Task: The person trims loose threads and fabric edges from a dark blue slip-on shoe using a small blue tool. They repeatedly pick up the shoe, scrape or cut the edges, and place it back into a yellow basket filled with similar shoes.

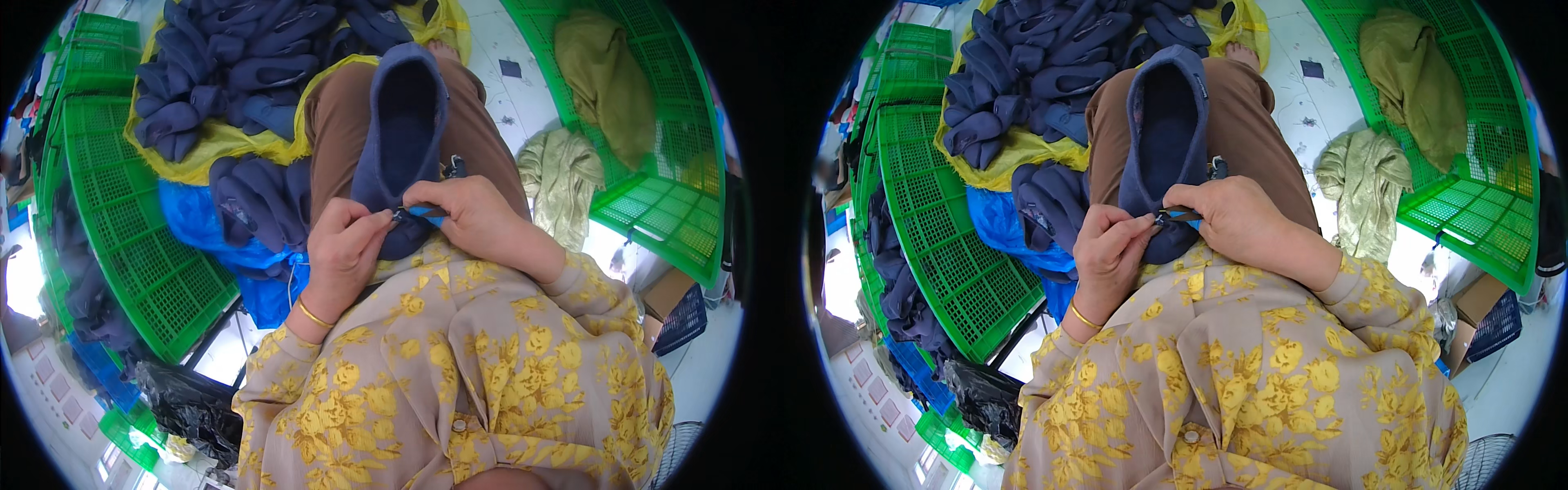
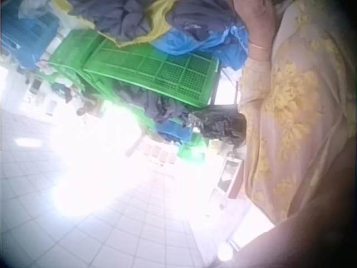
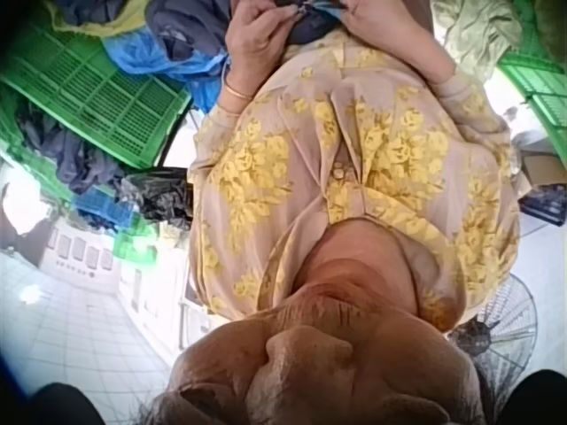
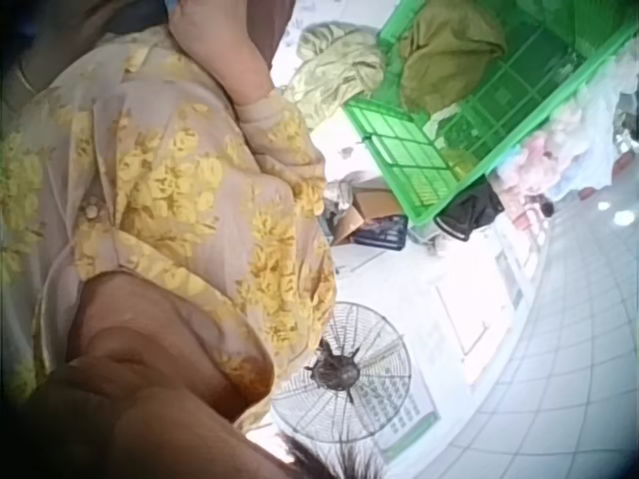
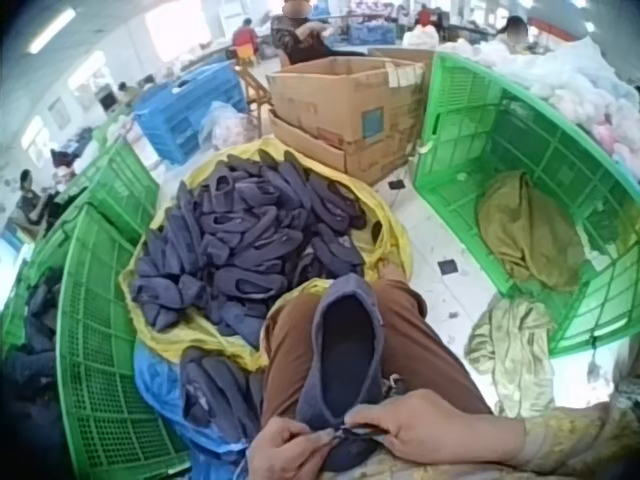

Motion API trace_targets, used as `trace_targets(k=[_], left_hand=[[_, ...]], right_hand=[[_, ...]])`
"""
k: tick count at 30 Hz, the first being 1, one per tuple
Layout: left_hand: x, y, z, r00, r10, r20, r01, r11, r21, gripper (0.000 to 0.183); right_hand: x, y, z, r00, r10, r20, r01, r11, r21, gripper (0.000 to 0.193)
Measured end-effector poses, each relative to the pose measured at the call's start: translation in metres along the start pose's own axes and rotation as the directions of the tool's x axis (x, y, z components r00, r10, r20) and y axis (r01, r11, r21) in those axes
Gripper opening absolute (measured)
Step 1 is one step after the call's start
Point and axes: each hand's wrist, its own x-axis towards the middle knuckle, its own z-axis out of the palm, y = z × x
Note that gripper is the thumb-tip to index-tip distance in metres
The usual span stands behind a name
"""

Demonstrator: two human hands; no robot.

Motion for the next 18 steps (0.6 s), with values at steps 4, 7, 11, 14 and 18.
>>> trace_targets(k=[4, 7, 11, 14, 18], left_hand=[[-0.004, -0.002, 0.002, 1.000, -0.002, -0.011, 0.002, 1.000, -0.005, 0.019], [-0.004, -0.001, 0.003, 1.000, 0.014, -0.024, -0.014, 1.000, 0.026, 0.018], [-0.006, 0.001, 0.003, 0.999, 0.032, -0.035, -0.030, 0.998, 0.053, 0.017], [-0.007, 0.000, 0.003, 0.997, 0.071, -0.031, -0.069, 0.994, 0.079, 0.017], [-0.011, -0.002, 0.004, 0.996, 0.084, -0.038, -0.081, 0.994, 0.076, 0.020]], right_hand=[[0.001, -0.002, 0.005, 1.000, -0.031, -0.005, 0.030, 0.995, -0.093, 0.025], [0.005, -0.007, 0.010, 1.000, 0.009, 0.008, -0.008, 0.993, -0.118, 0.031], [0.008, -0.009, 0.015, 1.000, -0.017, -0.022, 0.015, 0.994, -0.107, 0.038], [0.013, -0.004, 0.016, 0.993, -0.116, 0.034, 0.118, 0.988, -0.101, 0.037], [0.021, -0.008, 0.002, 0.977, -0.035, 0.212, 0.067, 0.987, -0.148, 0.029]])
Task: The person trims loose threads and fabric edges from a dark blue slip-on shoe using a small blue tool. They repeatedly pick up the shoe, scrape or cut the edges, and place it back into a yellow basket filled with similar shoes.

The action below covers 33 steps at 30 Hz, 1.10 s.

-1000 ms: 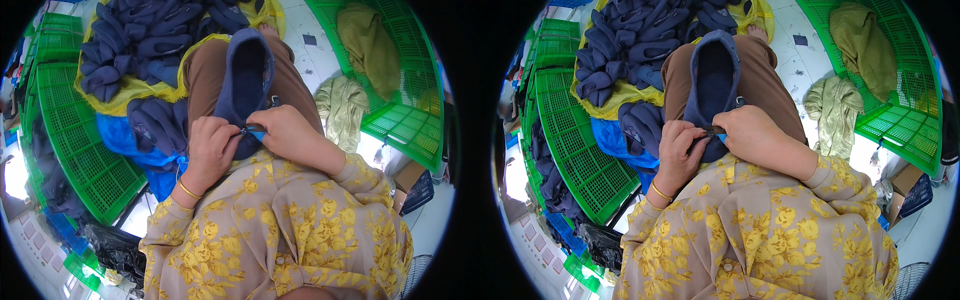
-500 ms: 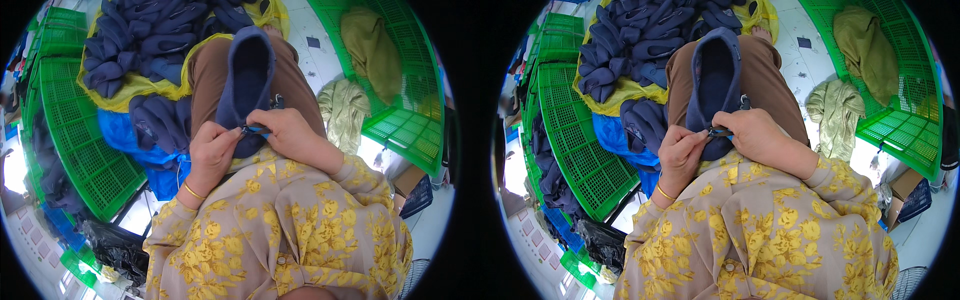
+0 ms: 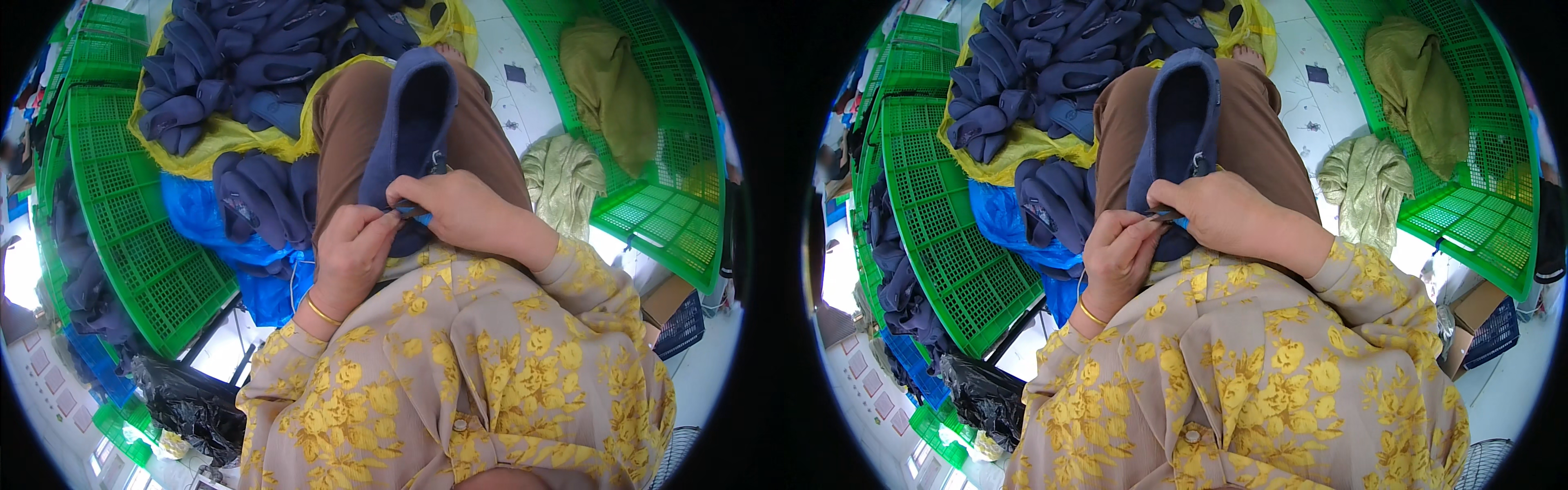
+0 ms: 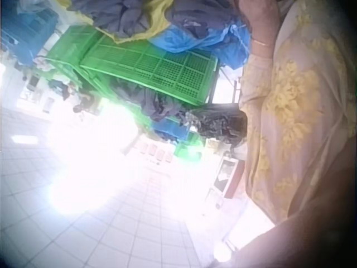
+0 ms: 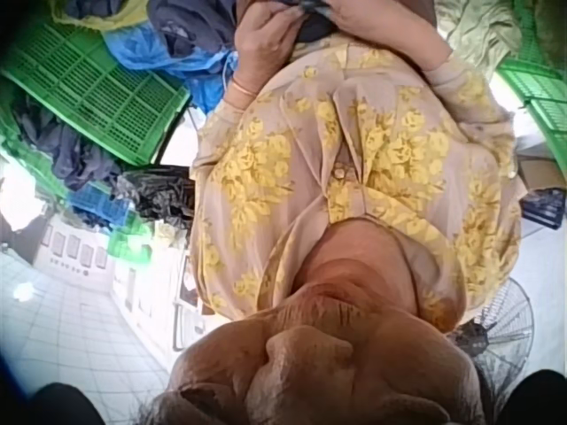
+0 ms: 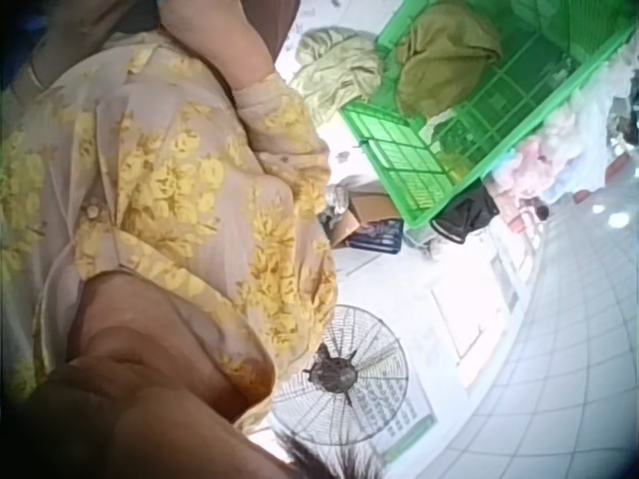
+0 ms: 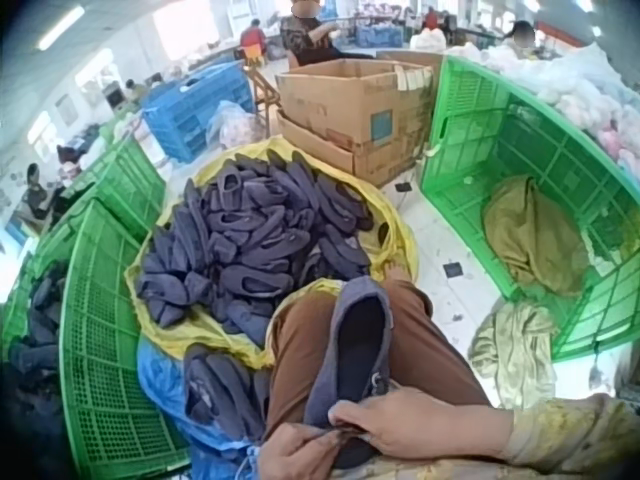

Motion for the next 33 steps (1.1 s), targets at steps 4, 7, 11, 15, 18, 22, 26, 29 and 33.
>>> trace_targets(k=[4, 7, 11, 15, 18, 22, 26, 29, 33], left_hand=[[0.002, 0.001, -0.002, 1.000, -0.006, 0.021, 0.006, 1.000, -0.012, 0.021], [0.004, 0.000, -0.002, 0.999, -0.020, 0.026, 0.020, 1.000, -0.010, 0.021], [0.007, 0.000, -0.002, 0.998, -0.034, 0.044, 0.036, 0.998, -0.048, 0.020], [0.009, 0.002, -0.003, 0.994, -0.092, 0.058, 0.097, 0.993, -0.072, 0.020], [0.011, 0.001, -0.003, 0.992, -0.097, 0.078, 0.104, 0.991, -0.081, 0.021], [0.012, 0.000, -0.003, 0.990, -0.112, 0.081, 0.120, 0.988, -0.099, 0.021], [0.011, 0.001, -0.005, 0.980, -0.180, 0.082, 0.189, 0.974, -0.121, 0.021], [0.012, 0.001, -0.006, 0.973, -0.205, 0.104, 0.217, 0.967, -0.133, 0.022], [0.012, -0.001, -0.006, 0.975, -0.191, 0.114, 0.205, 0.971, -0.124, 0.021]], right_hand=[[0.001, -0.007, -0.006, 0.985, -0.091, -0.150, 0.074, 0.990, -0.118, 0.021], [0.008, -0.008, 0.004, 0.916, -0.166, -0.366, 0.194, 0.980, 0.043, 0.017], [0.013, -0.023, -0.013, 0.939, 0.238, -0.247, 0.126, 0.430, 0.894, 0.003], [0.003, -0.029, -0.032, 0.950, 0.283, -0.132, 0.065, 0.235, 0.970, 0.005], [-0.008, -0.023, -0.044, 0.964, 0.176, -0.199, 0.186, 0.086, 0.979, 0.006], [-0.020, -0.027, -0.025, 0.928, 0.257, -0.269, 0.068, 0.595, 0.801, 0.008], [-0.031, -0.017, -0.014, 0.972, 0.065, -0.228, -0.023, 0.983, 0.183, 0.029], [-0.036, -0.010, -0.005, 0.985, 0.026, -0.171, -0.017, 0.999, 0.051, 0.034], [-0.035, -0.011, -0.003, 0.978, -0.056, -0.201, 0.052, 0.998, -0.027, 0.033]])
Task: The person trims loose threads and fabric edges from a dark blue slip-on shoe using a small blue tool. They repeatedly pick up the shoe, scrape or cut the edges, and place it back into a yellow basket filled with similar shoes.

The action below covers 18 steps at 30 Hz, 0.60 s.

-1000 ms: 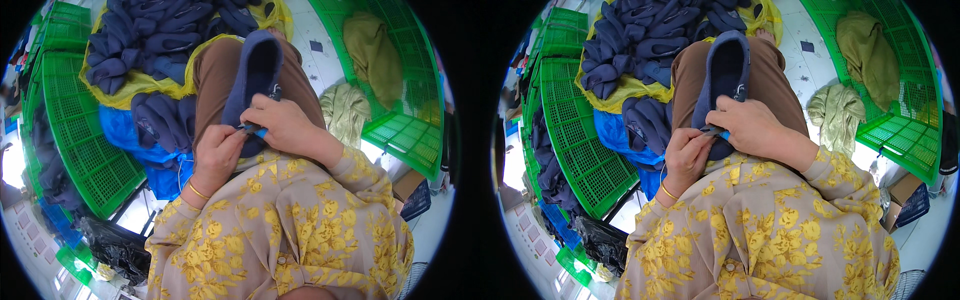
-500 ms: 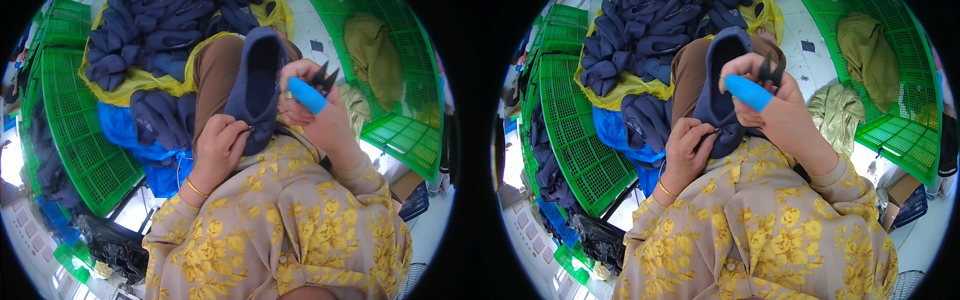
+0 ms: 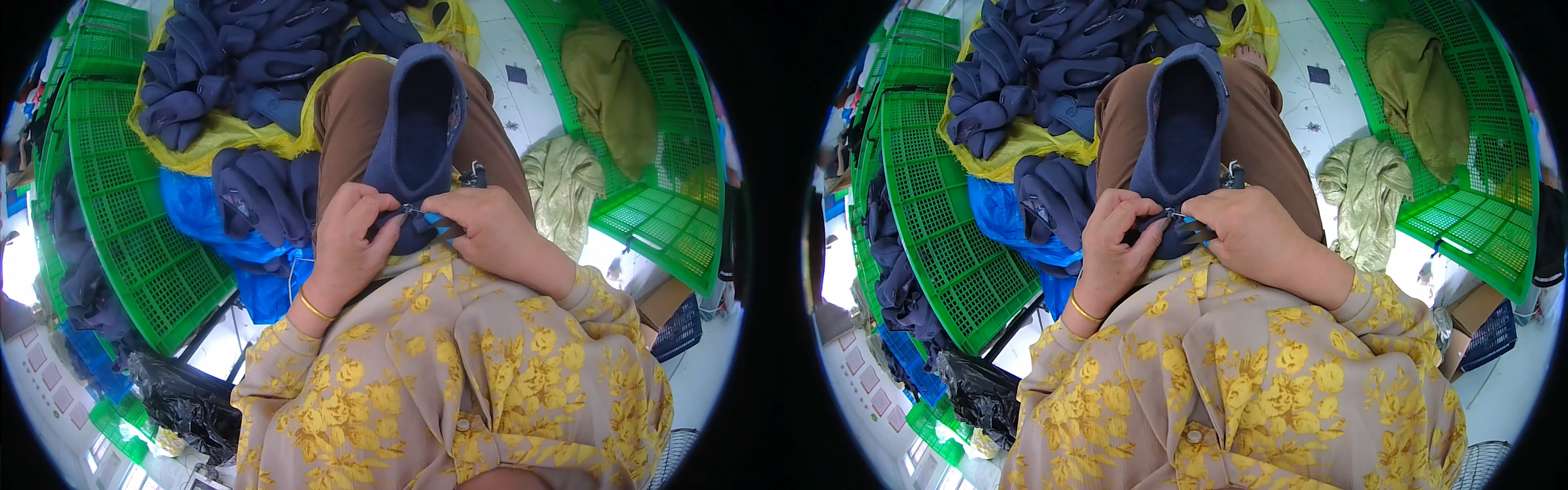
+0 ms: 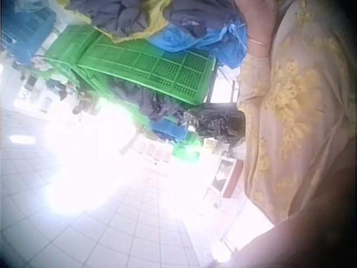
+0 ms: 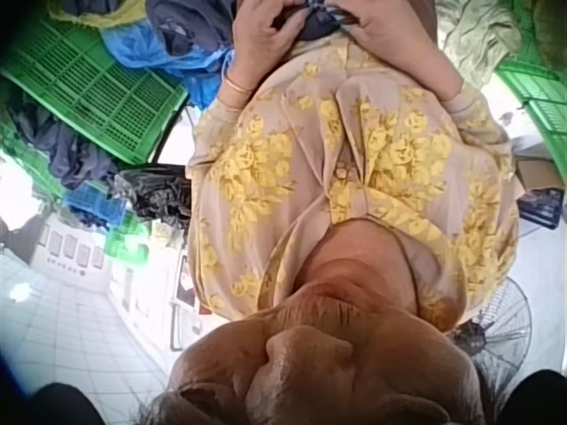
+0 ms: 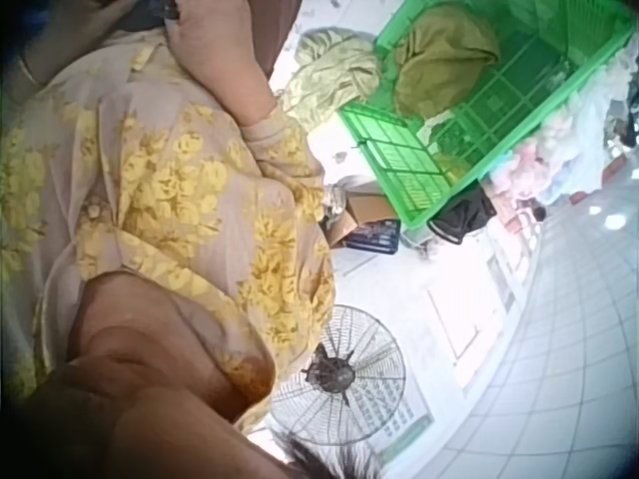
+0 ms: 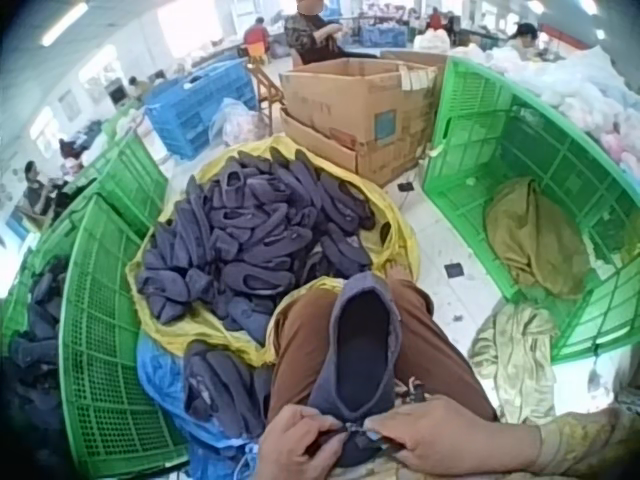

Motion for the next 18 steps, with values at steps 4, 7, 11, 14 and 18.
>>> trace_targets(k=[4, 7, 11, 14, 18], left_hand=[[0.0001, 0.0008, -0.0008, 1.000, -0.001, 0.007, 0.001, 1.000, 0.008, 0.020], [-0.0001, 0.0011, -0.0008, 1.000, -0.008, 0.004, 0.008, 1.000, 0.009, 0.020], [0.0003, -0.0003, -0.0005, 1.000, 0.003, -0.004, -0.003, 1.000, 0.004, 0.020], [0.0005, 0.0002, -0.0010, 1.000, 0.003, 0.000, -0.003, 1.000, 0.007, 0.020], [-0.0001, 0.0006, -0.0007, 1.000, 0.007, 0.006, -0.007, 1.000, 0.020, 0.019]], right_hand=[[0.0023, -0.0018, -0.0009, 0.999, 0.001, 0.035, 0.000, 1.000, -0.031, 0.030], [0.0035, -0.0026, -0.0018, 0.999, -0.007, 0.039, 0.009, 0.999, -0.039, 0.030], [0.0033, -0.0034, -0.0034, 1.000, -0.002, 0.015, 0.002, 1.000, 0.010, 0.029], [0.0048, -0.0053, -0.0026, 1.000, -0.009, 0.016, 0.009, 1.000, -0.009, 0.024], [0.0075, -0.0090, -0.0007, 0.997, 0.016, 0.073, -0.008, 0.994, -0.107, 0.018]])
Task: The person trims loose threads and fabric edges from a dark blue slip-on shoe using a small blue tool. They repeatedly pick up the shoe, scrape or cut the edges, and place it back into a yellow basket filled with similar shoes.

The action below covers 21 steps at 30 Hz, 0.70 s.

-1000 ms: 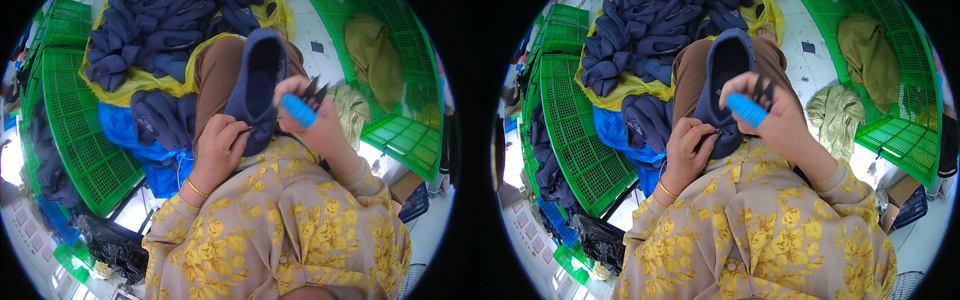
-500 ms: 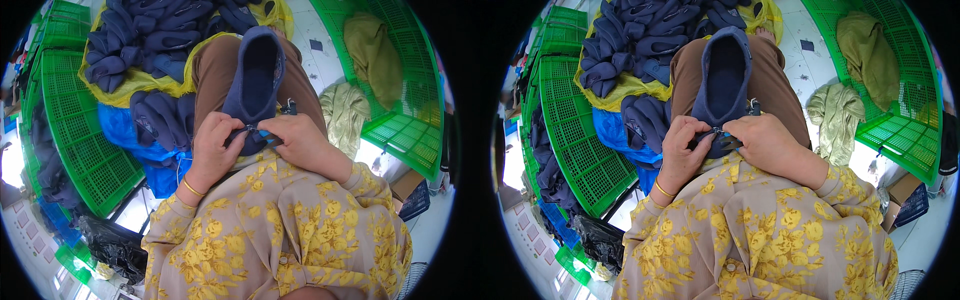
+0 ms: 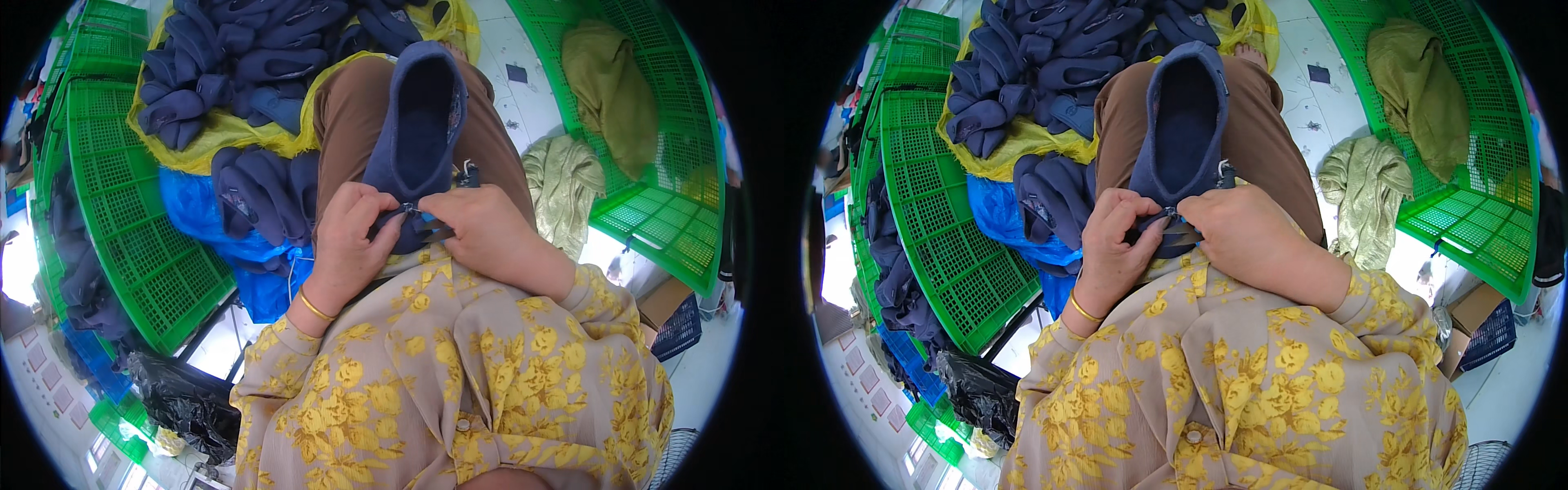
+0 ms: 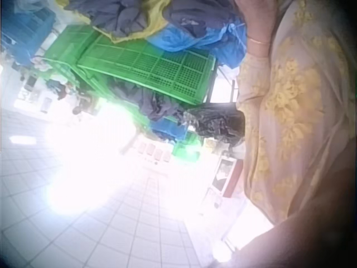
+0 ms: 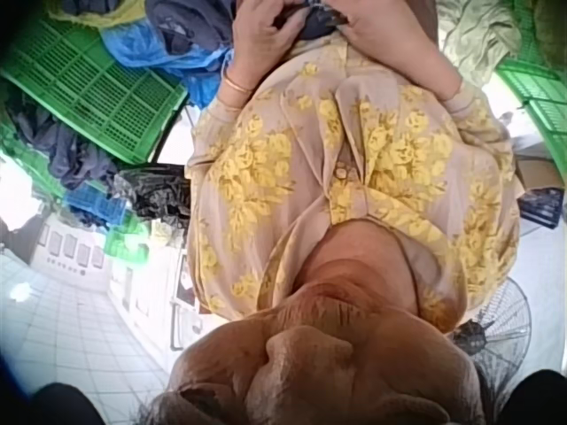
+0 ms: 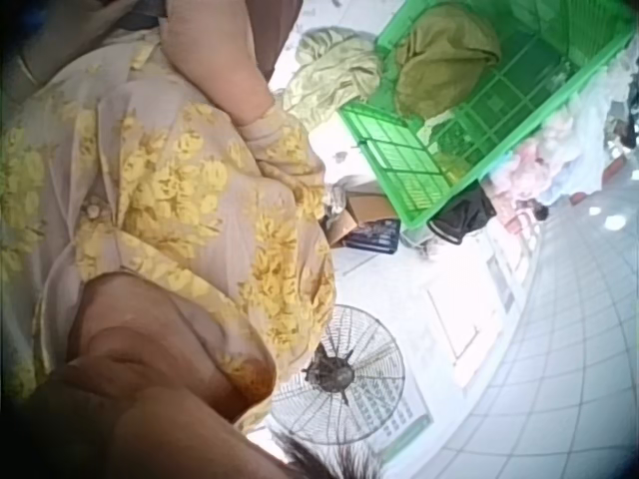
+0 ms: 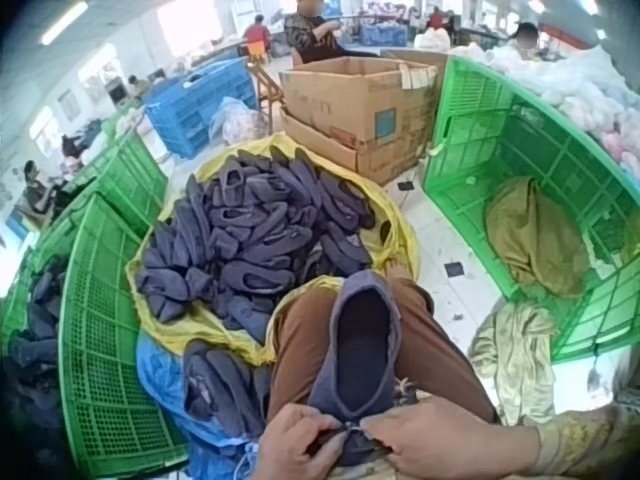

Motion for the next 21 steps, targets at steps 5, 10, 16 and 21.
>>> trace_targets(k=[5, 10, 16, 21], left_hand=[[-0.003, 0.001, 0.003, 1.000, -0.011, 0.005, 0.011, 1.000, 0.018, 0.019], [-0.006, 0.008, 0.002, 0.999, -0.009, -0.036, 0.010, 1.000, 0.025, 0.020], [-0.010, 0.007, 0.002, 0.999, 0.021, -0.045, -0.020, 0.999, 0.038, 0.020], [-0.011, 0.007, 0.002, 0.999, 0.019, -0.028, -0.018, 0.999, 0.037, 0.020]], right_hand=[[0.007, -0.003, 0.016, 0.999, 0.026, -0.019, -0.027, 0.999, -0.037, 0.016], [0.003, -0.006, 0.007, 0.984, 0.176, 0.038, -0.176, 0.984, 0.002, 0.025], [-0.006, -0.004, 0.008, 0.964, 0.257, 0.072, -0.262, 0.962, 0.074, 0.031], [0.001, -0.011, 0.001, 0.920, 0.341, 0.194, -0.332, 0.940, -0.077, 0.029]])
